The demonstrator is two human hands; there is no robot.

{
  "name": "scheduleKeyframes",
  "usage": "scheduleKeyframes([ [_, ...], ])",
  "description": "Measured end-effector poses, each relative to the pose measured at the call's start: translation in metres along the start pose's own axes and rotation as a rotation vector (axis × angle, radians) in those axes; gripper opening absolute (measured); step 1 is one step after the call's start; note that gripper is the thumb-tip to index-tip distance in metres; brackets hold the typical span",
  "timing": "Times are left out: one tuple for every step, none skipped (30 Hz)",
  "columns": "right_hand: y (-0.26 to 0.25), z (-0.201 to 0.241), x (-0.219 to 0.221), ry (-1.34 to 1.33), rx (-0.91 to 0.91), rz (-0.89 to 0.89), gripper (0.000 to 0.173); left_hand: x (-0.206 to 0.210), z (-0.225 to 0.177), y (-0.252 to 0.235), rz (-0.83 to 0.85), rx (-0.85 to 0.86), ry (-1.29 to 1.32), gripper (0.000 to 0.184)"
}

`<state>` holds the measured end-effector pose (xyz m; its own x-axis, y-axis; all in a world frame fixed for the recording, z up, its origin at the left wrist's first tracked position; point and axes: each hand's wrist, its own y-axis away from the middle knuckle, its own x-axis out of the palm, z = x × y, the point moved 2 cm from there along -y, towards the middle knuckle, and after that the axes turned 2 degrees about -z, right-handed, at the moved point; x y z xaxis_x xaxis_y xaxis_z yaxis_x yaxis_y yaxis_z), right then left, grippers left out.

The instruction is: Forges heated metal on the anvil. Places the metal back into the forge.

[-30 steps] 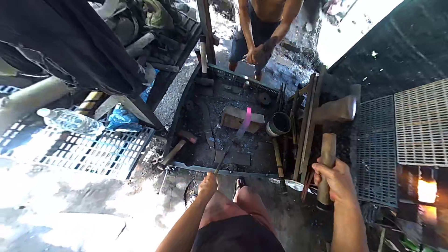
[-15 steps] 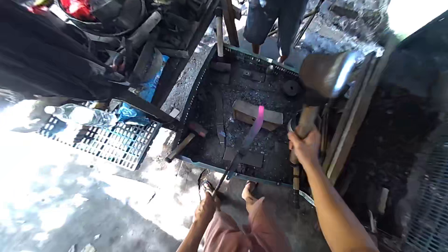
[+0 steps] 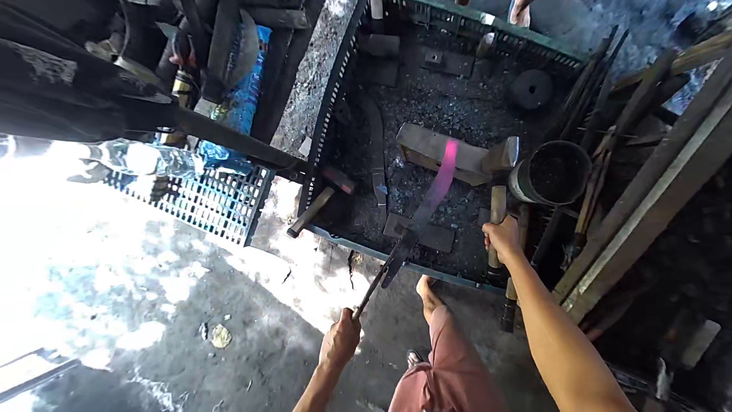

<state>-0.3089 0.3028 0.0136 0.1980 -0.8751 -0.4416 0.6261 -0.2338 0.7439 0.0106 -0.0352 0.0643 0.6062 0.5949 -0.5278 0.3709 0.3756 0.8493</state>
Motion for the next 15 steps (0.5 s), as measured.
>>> scheduleKeyframes([
  [0.010,0.000,-0.001,-0.001,0.008,-0.001,0.037,0.002,0.003,0.006,-0.039,0.036,0.025,0.033],
  [0.020,-0.004,-0.002,0.016,0.013,0.000,0.037,0.006,0.006,0.013,-0.086,0.068,0.049,0.032],
  [0.030,-0.010,-0.002,0.042,0.018,0.008,0.037,0.010,0.008,0.020,-0.127,0.087,0.071,0.031],
  [0.040,-0.016,-0.001,0.065,0.029,0.024,0.036,0.012,0.008,0.026,-0.137,0.083,0.093,0.031],
  [0.049,-0.021,0.002,0.072,0.054,0.058,0.035,0.012,0.006,0.031,-0.117,0.061,0.114,0.032],
  [0.055,-0.027,0.008,0.053,0.085,0.105,0.033,0.011,0.002,0.036,-0.067,0.021,0.126,0.034],
  [0.059,-0.034,0.016,0.030,0.125,0.159,0.032,0.009,-0.001,0.040,-0.008,-0.024,0.141,0.037],
  [0.058,-0.044,0.027,0.012,0.169,0.215,0.028,0.009,-0.003,0.044,0.034,-0.056,0.155,0.039],
  [0.052,-0.055,0.040,-0.005,0.213,0.277,0.022,0.010,-0.005,0.048,0.050,-0.073,0.172,0.040],
  [0.041,-0.068,0.055,-0.029,0.259,0.342,0.013,0.012,-0.005,0.050,0.046,-0.075,0.192,0.041],
  [0.029,-0.084,0.070,-0.050,0.316,0.410,0.003,0.015,-0.004,0.051,0.035,-0.064,0.214,0.040],
  [0.019,-0.101,0.084,-0.066,0.367,0.458,0.006,0.018,-0.001,0.054,0.017,-0.047,0.237,0.038],
  [0.013,-0.120,0.095,-0.054,0.385,0.476,0.010,0.020,0.002,0.059,0.002,-0.030,0.252,0.037],
  [0.012,-0.138,0.100,0.015,0.356,0.459,0.013,0.024,0.006,0.065,-0.005,-0.020,0.263,0.036],
  [0.016,-0.158,0.099,0.133,0.299,0.428,0.019,0.031,0.012,0.075,-0.007,-0.012,0.277,0.035],
])
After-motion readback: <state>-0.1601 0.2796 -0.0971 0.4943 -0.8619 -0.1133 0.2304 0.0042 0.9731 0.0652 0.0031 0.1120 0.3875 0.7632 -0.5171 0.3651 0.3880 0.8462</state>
